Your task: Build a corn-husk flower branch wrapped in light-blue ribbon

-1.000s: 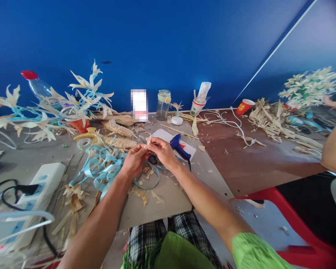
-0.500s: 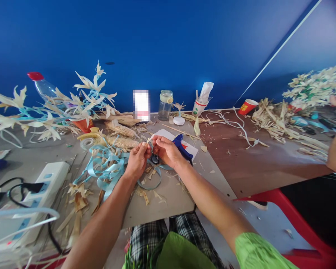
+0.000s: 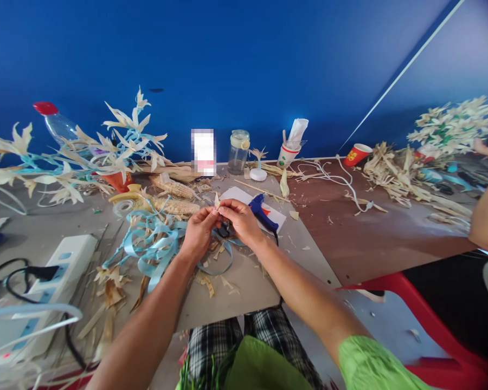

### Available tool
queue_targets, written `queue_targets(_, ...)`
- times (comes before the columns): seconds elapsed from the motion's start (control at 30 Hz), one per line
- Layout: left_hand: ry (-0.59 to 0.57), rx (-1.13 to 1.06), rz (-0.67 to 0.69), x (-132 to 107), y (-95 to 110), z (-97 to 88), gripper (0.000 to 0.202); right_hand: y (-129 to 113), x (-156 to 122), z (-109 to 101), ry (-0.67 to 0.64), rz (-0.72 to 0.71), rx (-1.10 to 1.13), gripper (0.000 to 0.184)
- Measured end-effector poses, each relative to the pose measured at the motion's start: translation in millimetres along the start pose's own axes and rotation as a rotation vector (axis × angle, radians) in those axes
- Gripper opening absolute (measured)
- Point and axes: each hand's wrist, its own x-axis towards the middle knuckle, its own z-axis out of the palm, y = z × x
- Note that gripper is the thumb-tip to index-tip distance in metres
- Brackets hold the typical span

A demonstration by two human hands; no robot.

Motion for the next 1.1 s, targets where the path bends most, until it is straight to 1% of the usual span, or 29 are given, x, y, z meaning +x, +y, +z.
queue_targets(0.13, 0.003, 0.014, -0.029, -1.1, 2.2, 0.8, 0.021, 0.5, -0.3, 0.2, -0.004, 0.015, 0.012, 0.020)
queue_targets(0.3, 0.008, -0.004, -0.046, -1.2, 1.8, 0.6, 0.022, 2.6, 0.8, -3.4, -0.074, 0.037, 0.063, 0.024)
queue_targets(0.4, 0.004, 0.024, -0.047, -0.9, 0.6, -0.4, 0.022, 1.9, 1.2, -4.4, -0.087, 0.051, 0.077, 0.026)
queue_targets(0.53, 0.002, 0.052, -0.037, -1.6, 0.3, -0.1, 0.023, 1.6, 1.3, -3.8, -0.087, 0.019, 0.047, 0.023)
queue_targets(0.6, 0.008, 0.107, -0.013, -2.1, 0.4, 0.8, 0.022, 2.8, 1.4, -3.4, -0.075, -0.002, 0.016, 0.020)
queue_targets(0.73, 0.047, 0.205, 0.030, -2.5, 0.7, 2.4, 0.023, 7.0, 1.5, -2.9, -0.002, -0.030, -0.103, 0.017)
queue_targets(0.87, 0.088, 0.271, 0.031, -2.5, 2.1, 3.7, 0.024, 10.4, 0.5, -2.3, 0.162, -0.212, -0.368, 0.013)
queue_targets(0.93, 0.092, 0.307, 0.045, -2.9, 2.8, 4.4, 0.023, 11.9, 0.1, -1.8, 0.221, -0.272, -0.445, 0.011)
queue_targets(1.0, 0.094, 0.330, 0.065, -3.3, 2.8, 5.0, 0.022, 13.9, 0.5, -1.3, 0.276, -0.259, -0.433, 0.014)
queue_targets(1.07, 0.101, 0.326, 0.073, -3.2, 1.9, 5.1, 0.021, 16.0, 1.8, -0.6, 0.318, -0.189, -0.333, 0.024)
queue_targets(1.1, 0.107, 0.306, 0.071, -2.8, 1.1, 4.8, 0.020, 16.8, 2.4, 0.1, 0.309, -0.140, -0.253, 0.029)
